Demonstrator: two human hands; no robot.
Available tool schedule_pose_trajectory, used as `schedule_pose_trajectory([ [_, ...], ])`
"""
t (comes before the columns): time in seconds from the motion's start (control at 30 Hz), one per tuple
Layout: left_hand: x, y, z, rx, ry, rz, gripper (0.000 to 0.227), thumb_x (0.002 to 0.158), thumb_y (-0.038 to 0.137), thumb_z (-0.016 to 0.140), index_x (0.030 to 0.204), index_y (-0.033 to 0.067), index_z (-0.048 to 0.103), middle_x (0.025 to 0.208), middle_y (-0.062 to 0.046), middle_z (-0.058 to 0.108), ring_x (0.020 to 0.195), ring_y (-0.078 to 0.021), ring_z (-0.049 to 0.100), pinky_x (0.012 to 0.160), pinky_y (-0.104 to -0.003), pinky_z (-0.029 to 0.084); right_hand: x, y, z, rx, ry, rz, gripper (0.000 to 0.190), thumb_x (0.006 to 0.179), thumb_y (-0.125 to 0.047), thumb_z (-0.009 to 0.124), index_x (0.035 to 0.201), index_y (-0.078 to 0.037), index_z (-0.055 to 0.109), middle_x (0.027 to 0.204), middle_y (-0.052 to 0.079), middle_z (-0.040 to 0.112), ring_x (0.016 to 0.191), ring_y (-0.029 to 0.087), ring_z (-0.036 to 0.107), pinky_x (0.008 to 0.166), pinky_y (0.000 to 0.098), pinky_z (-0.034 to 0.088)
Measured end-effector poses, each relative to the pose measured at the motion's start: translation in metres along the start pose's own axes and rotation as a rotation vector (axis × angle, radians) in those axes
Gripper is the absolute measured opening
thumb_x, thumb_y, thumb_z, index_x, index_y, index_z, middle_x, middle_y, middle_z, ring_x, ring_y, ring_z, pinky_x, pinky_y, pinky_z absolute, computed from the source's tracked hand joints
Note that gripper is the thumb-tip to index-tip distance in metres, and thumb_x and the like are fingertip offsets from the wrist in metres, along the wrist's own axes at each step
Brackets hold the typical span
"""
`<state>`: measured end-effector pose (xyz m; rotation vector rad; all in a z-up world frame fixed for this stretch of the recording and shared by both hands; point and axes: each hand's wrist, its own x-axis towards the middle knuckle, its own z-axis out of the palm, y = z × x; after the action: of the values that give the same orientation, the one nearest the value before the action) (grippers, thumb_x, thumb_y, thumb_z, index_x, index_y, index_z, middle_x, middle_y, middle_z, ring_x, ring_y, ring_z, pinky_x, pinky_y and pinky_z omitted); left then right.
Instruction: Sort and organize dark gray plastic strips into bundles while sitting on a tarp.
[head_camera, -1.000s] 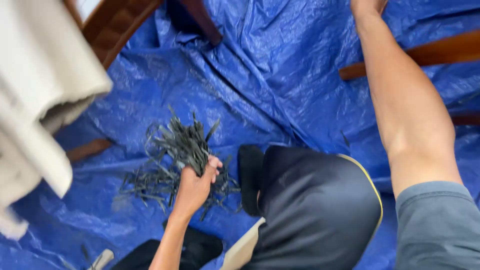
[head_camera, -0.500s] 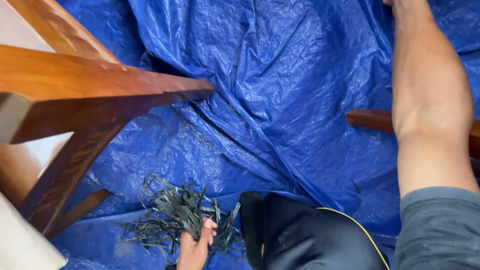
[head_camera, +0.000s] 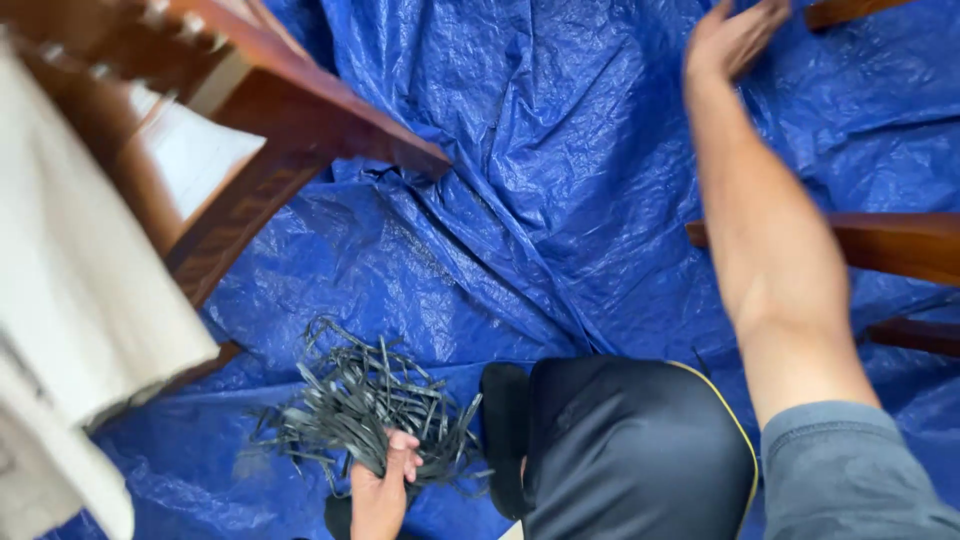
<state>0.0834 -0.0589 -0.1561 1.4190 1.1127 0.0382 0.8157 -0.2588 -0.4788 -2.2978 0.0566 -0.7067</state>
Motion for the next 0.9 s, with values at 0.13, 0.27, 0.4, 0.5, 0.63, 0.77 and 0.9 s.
schedule_pose_trajectory([
  [0.13, -0.012, 0.051, -0.001, 0.07, 0.168, 0.041, 0.028, 0.102, 0.022, 0.059, 0.089, -0.0024, 0.064, 0.065, -0.003, 0.055, 0.062, -0.0098, 0.055, 0.059, -0.027, 0.044, -0.066, -0.134, -0.051, 0.272, -0.299, 0.322, 0.052, 0.091, -0.019, 0.076, 0.131, 0.006, 0.054, 0.134, 0.022, 0.059, 0.125, 0.033, 0.056, 0.109, 0.0402, 0.044],
  [0.27, -0.018, 0.093, -0.006, -0.11, 0.282, 0.115, 0.028, 0.104, 0.021, 0.057, 0.091, -0.0035, 0.06, 0.066, 0.0, 0.052, 0.058, -0.0099, 0.049, 0.058, -0.029, 0.044, -0.071, -0.306, -0.221, 0.679, -0.991, 0.525, 0.057, 0.092, -0.019, 0.068, 0.142, 0.0, 0.05, 0.127, 0.01, 0.066, 0.101, 0.02, 0.069, 0.078, 0.0343, 0.054],
  [0.4, -0.031, 0.131, -0.013, -0.599, 0.196, 0.093, 0.028, 0.108, 0.024, 0.056, 0.109, -0.0035, 0.061, 0.066, 0.004, 0.038, 0.057, -0.0069, 0.036, 0.06, -0.029, 0.04, -0.076, -0.384, -0.349, 0.67, -1.677, -0.092, 0.053, 0.1, -0.018, 0.066, 0.15, -0.004, 0.055, 0.122, 0.013, 0.067, 0.1, 0.014, 0.063, 0.085, 0.0304, 0.053],
  [0.5, -0.044, 0.143, -0.019, -0.732, 0.099, 0.092, 0.04, 0.107, 0.029, 0.054, 0.129, -0.0045, 0.059, 0.09, 0.0, 0.05, 0.057, -0.0053, 0.035, 0.063, -0.027, 0.04, -0.097, -0.446, -0.434, 0.717, -1.864, -0.452, 0.055, 0.097, -0.017, 0.067, 0.148, -0.004, 0.051, 0.135, 0.01, 0.06, 0.105, 0.015, 0.063, 0.087, 0.0315, 0.055],
  [0.63, -0.058, 0.137, -0.024, -0.905, -0.143, 0.089, 0.06, 0.103, 0.041, 0.051, 0.149, 0.0016, 0.047, 0.152, -0.012, 0.056, 0.058, -0.0028, 0.036, 0.067, -0.023, 0.042, -0.142, -0.498, -0.504, 0.67, -2.047, -0.772, 0.062, 0.089, -0.017, 0.069, 0.147, -0.004, 0.047, 0.153, 0.01, 0.046, 0.103, 0.017, 0.067, 0.078, 0.0312, 0.058],
  [0.77, -0.082, 0.122, -0.053, -1.154, -0.302, 0.105, 0.064, 0.105, 0.047, 0.05, 0.149, 0.0008, 0.046, 0.145, -0.015, 0.062, 0.057, -0.0031, 0.037, 0.064, -0.022, 0.042, -0.183, -0.521, -0.533, 0.596, -2.186, -0.973, 0.07, 0.089, -0.019, 0.07, 0.15, -0.004, 0.041, 0.154, 0.011, 0.043, 0.103, 0.022, 0.066, 0.081, 0.0334, 0.058],
  [0.9, -0.11, 0.116, -0.092, -0.92, -0.284, 0.239, 0.062, 0.107, 0.039, 0.053, 0.153, -0.0013, 0.046, 0.119, -0.01, 0.068, 0.06, -0.0024, 0.041, 0.066, -0.023, 0.044, -0.218, -0.532, -0.542, 0.433, -2.258, -1.08, 0.073, 0.088, -0.025, 0.068, 0.151, -0.004, 0.037, 0.155, 0.01, 0.039, 0.105, 0.025, 0.066, 0.08, 0.0369, 0.061],
])
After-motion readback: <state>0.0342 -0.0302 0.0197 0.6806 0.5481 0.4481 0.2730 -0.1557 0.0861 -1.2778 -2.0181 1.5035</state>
